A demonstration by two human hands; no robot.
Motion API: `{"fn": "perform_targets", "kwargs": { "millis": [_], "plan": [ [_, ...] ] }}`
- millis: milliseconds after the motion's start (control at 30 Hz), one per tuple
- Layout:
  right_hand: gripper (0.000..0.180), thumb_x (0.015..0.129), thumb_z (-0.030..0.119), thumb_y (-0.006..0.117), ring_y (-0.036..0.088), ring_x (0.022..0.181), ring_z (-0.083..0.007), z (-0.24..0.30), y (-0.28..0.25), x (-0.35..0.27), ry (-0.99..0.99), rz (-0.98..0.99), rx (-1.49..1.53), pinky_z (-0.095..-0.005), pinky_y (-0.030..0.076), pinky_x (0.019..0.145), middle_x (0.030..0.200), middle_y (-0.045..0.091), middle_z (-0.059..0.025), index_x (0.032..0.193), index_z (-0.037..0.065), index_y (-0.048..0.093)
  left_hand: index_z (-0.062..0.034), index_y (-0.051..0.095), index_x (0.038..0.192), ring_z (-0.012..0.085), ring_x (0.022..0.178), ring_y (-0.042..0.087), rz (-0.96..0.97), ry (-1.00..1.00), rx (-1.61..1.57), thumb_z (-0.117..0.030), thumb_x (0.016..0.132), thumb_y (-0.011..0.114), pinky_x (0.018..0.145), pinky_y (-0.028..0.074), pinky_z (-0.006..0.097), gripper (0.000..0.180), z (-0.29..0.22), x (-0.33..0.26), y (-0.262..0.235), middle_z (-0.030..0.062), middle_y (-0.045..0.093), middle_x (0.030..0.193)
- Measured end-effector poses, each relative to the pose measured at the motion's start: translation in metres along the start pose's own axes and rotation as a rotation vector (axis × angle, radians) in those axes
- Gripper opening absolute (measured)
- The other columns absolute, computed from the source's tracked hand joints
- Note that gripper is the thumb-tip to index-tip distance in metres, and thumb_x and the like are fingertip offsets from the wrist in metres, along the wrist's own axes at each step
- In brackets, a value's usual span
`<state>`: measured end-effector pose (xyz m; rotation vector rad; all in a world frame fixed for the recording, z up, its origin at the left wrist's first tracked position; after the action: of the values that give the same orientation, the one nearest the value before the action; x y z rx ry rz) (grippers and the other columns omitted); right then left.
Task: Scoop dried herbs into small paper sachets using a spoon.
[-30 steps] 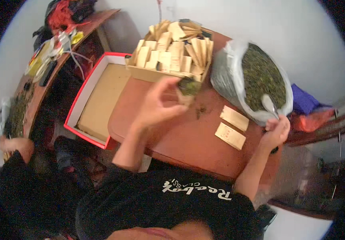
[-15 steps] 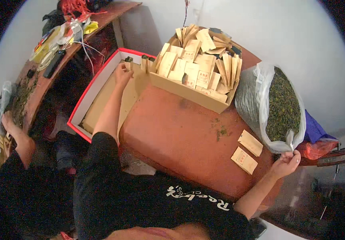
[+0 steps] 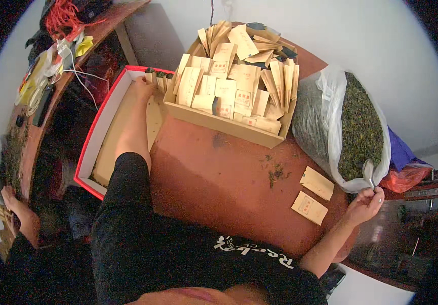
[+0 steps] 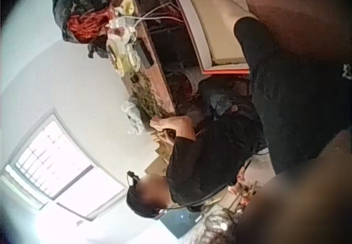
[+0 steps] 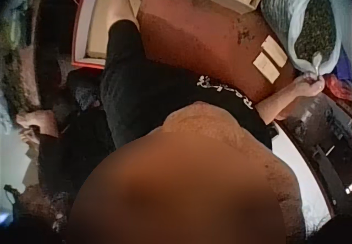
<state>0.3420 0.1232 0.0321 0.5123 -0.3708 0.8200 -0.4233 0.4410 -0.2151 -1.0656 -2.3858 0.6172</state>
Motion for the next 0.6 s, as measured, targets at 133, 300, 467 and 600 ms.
{"fn": "perform_targets", "kwargs": {
  "millis": [133, 300, 467, 600],
  "plan": [
    [0.032, 0.104, 0.029, 0.049, 0.032, 0.054, -0.0076, 0.005, -0.016, 0.001, 0.003, 0.105, 0.002, -0.0233, 0.025, 0.049, 0.064, 0.038, 0.001, 0.102, -0.002, 0.055, -0.0002, 0.06, 0.119, 0.0376, 0.109, 0.063, 0.033, 0.01, 0.059, -0.016, 0.071, 0.071, 0.092, 0.05, 0.042, 0.052, -0.043, -0.028, 0.024, 0.0217, 0.067, 0.114],
    [0.03, 0.105, 0.029, 0.047, 0.032, 0.054, -0.0075, 0.009, 0.003, -0.004, -0.027, 0.039, -0.019, -0.0233, 0.024, 0.048, 0.064, 0.039, 0.0011, 0.098, 0.0, 0.052, 0.0024, 0.056, 0.124, 0.0361, 0.112, 0.062, 0.06, -0.013, -0.023, -0.018, 0.065, 0.076, 0.096, 0.049, 0.04, 0.065, -0.02, -0.027, -0.004, 0.0226, 0.064, 0.121],
    [0.027, 0.102, 0.023, 0.049, 0.04, 0.06, -0.0091, 0.007, 0.005, -0.007, -0.132, -0.11, -0.18, -0.024, 0.031, 0.053, 0.068, 0.046, 0.0004, 0.099, -0.001, 0.059, 0.0038, 0.052, 0.128, 0.0285, 0.109, 0.062, 0.26, -0.166, -0.212, -0.015, 0.069, 0.077, 0.087, 0.054, 0.04, 0.067, -0.034, -0.042, -0.039, 0.0192, 0.061, 0.121],
    [0.026, 0.103, 0.021, 0.049, 0.048, 0.063, -0.0116, 0.011, 0.011, -0.008, -0.102, -0.154, -0.212, -0.0233, 0.037, 0.055, 0.072, 0.052, -0.0033, 0.106, -0.003, 0.059, -0.0013, 0.044, 0.137, 0.0221, 0.105, 0.061, 0.251, -0.236, -0.616, -0.007, 0.082, 0.072, 0.078, 0.056, 0.036, 0.061, -0.068, -0.076, -0.071, 0.0128, 0.055, 0.127]
  ]
}}
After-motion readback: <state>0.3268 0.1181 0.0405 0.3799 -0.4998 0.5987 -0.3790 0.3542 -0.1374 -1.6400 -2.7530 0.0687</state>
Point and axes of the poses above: each hand's wrist, its own x-axis towards the middle knuckle, its own y-axis out of the palm, z = x × y, the point moved 2 cm from there along x, towards the middle knuckle
